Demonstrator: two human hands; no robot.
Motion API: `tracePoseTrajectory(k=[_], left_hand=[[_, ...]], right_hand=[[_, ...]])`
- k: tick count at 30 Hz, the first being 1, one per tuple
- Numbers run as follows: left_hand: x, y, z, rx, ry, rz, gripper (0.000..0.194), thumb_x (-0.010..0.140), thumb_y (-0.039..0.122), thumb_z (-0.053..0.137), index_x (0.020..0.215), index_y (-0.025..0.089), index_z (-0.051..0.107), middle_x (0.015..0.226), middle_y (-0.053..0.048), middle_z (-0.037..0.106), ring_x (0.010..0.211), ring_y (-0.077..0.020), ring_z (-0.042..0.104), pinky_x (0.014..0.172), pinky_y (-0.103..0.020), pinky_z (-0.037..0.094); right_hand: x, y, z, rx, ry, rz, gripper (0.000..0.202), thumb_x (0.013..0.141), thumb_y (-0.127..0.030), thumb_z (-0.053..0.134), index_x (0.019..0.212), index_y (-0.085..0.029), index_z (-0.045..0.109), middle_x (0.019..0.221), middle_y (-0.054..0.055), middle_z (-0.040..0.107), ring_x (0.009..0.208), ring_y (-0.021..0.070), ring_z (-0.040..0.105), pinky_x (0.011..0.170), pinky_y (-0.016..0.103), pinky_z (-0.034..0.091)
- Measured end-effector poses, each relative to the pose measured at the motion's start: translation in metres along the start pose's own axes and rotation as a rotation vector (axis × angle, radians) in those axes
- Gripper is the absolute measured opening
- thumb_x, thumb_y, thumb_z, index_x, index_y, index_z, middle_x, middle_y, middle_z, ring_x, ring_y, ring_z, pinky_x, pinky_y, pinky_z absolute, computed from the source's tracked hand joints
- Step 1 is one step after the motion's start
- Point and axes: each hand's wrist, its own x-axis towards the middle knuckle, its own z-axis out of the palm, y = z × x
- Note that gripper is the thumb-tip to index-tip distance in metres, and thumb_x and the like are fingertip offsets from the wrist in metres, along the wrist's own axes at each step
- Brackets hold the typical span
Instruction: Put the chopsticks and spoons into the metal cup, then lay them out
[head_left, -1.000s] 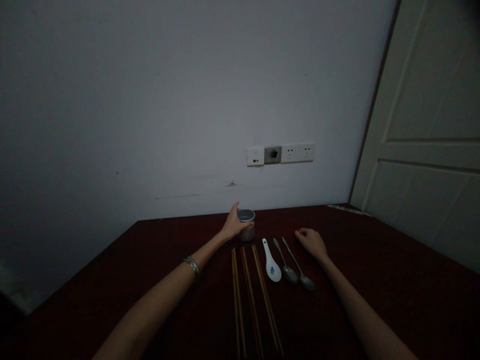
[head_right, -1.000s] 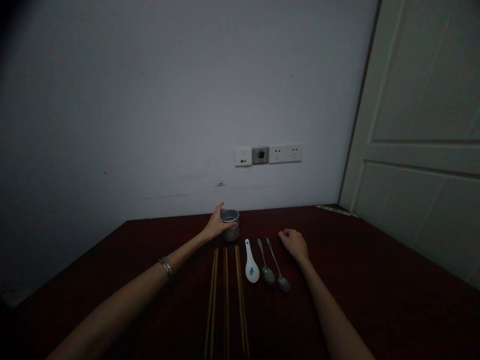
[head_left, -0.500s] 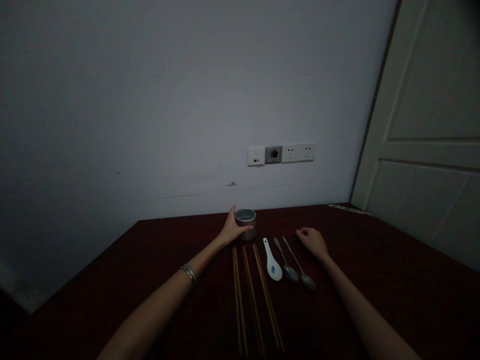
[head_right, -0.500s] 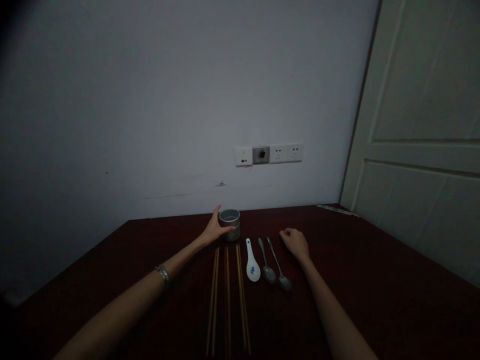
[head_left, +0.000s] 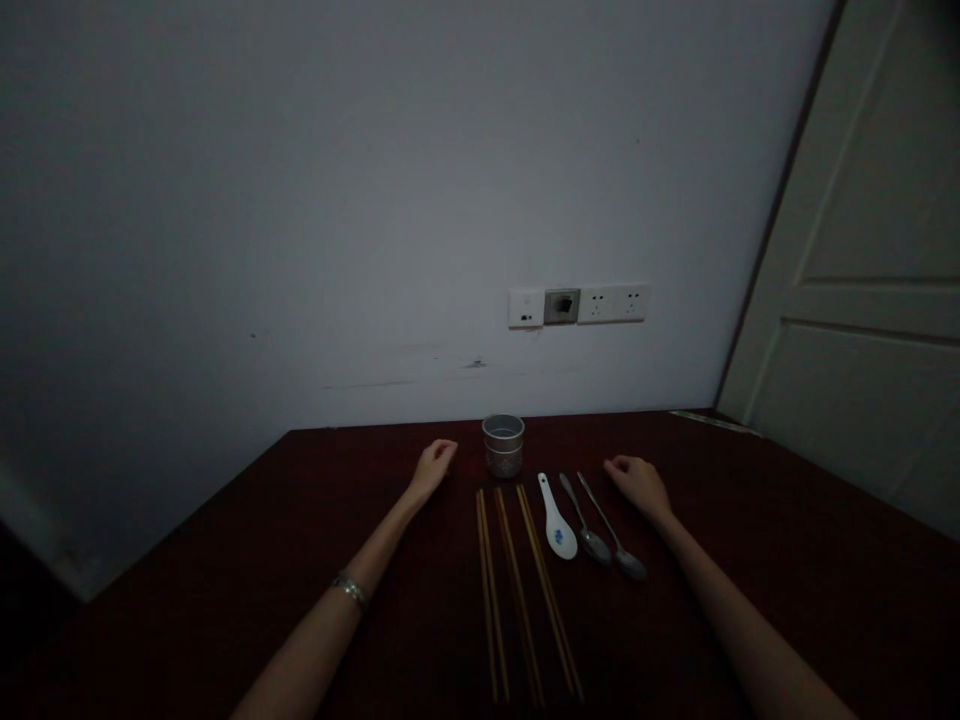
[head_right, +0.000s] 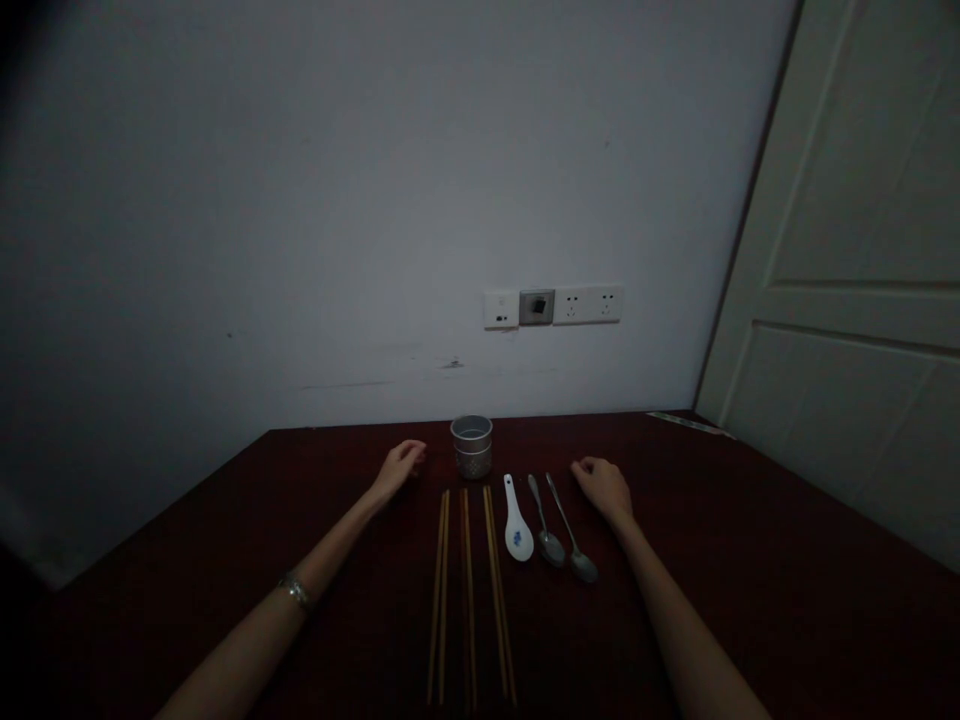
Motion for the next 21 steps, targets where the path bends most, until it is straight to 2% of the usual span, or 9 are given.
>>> tracePoseTrajectory(k=[2, 5, 8, 11, 15, 21], left_hand=[[-0.002, 0.0, -0.005, 0.035, -0.04, -0.045, 0.028, 0.078, 0.038, 0.044, 0.08, 0.012, 0.056, 0.066, -0.002, 0.055, 0.056, -0.01, 0.052, 0.046, -0.018, 0.038], [-0.007, 0.002, -0.009, 0.129, -0.199, -0.102, 0.037, 0.081, 0.04, 0.036, 0.066, 0.012, 0.054, 0.046, 0.002, 0.047, 0.035, -0.0069, 0.04, 0.037, -0.018, 0.029], [-0.016, 0.008, -0.009, 0.243, -0.377, -0.115, 0.04, 0.08, 0.042, 0.037, 0.059, 0.013, 0.053, 0.038, 0.004, 0.042, 0.029, -0.0059, 0.033, 0.034, -0.018, 0.024], [-0.026, 0.016, -0.008, 0.316, -0.495, -0.103, 0.036, 0.078, 0.04, 0.042, 0.061, 0.012, 0.056, 0.04, 0.004, 0.045, 0.029, -0.0052, 0.034, 0.035, -0.018, 0.023], [-0.035, 0.019, -0.008, 0.353, -0.533, -0.132, 0.035, 0.078, 0.038, 0.041, 0.065, 0.011, 0.059, 0.042, 0.003, 0.047, 0.03, -0.0054, 0.035, 0.035, -0.018, 0.024], [-0.038, 0.013, -0.01, 0.412, -0.456, -0.141, 0.029, 0.074, 0.031, 0.042, 0.064, 0.011, 0.06, 0.038, 0.005, 0.043, 0.031, -0.0051, 0.031, 0.037, -0.017, 0.022]], right_hand=[[0.0, 0.0, 0.0, -0.006, -0.001, 0.002, 0.034, 0.076, -0.042, 0.042, 0.068, -0.019, 0.065, 0.07, 0.006, 0.066, 0.066, 0.019, 0.06, 0.054, 0.024, 0.035], [0.001, 0.001, 0.001, -0.015, -0.012, 0.011, 0.034, 0.076, -0.043, 0.041, 0.067, -0.019, 0.064, 0.067, 0.006, 0.065, 0.064, 0.0186, 0.06, 0.052, 0.024, 0.034], [0.001, 0.002, 0.001, -0.01, -0.016, 0.002, 0.035, 0.076, -0.043, 0.04, 0.067, -0.019, 0.064, 0.067, 0.006, 0.064, 0.064, 0.018, 0.06, 0.053, 0.023, 0.034], [0.0, 0.002, 0.001, -0.007, -0.016, 0.0, 0.035, 0.077, -0.044, 0.04, 0.068, -0.019, 0.064, 0.067, 0.006, 0.064, 0.064, 0.018, 0.06, 0.053, 0.023, 0.034], [-0.001, 0.002, 0.001, -0.01, -0.015, 0.005, 0.035, 0.076, -0.044, 0.041, 0.068, -0.02, 0.064, 0.066, 0.005, 0.064, 0.064, 0.0181, 0.059, 0.052, 0.023, 0.033], [-0.004, 0.0, -0.001, -0.001, -0.009, 0.012, 0.035, 0.075, -0.044, 0.041, 0.067, -0.02, 0.064, 0.065, 0.005, 0.063, 0.062, 0.0174, 0.058, 0.051, 0.023, 0.032]])
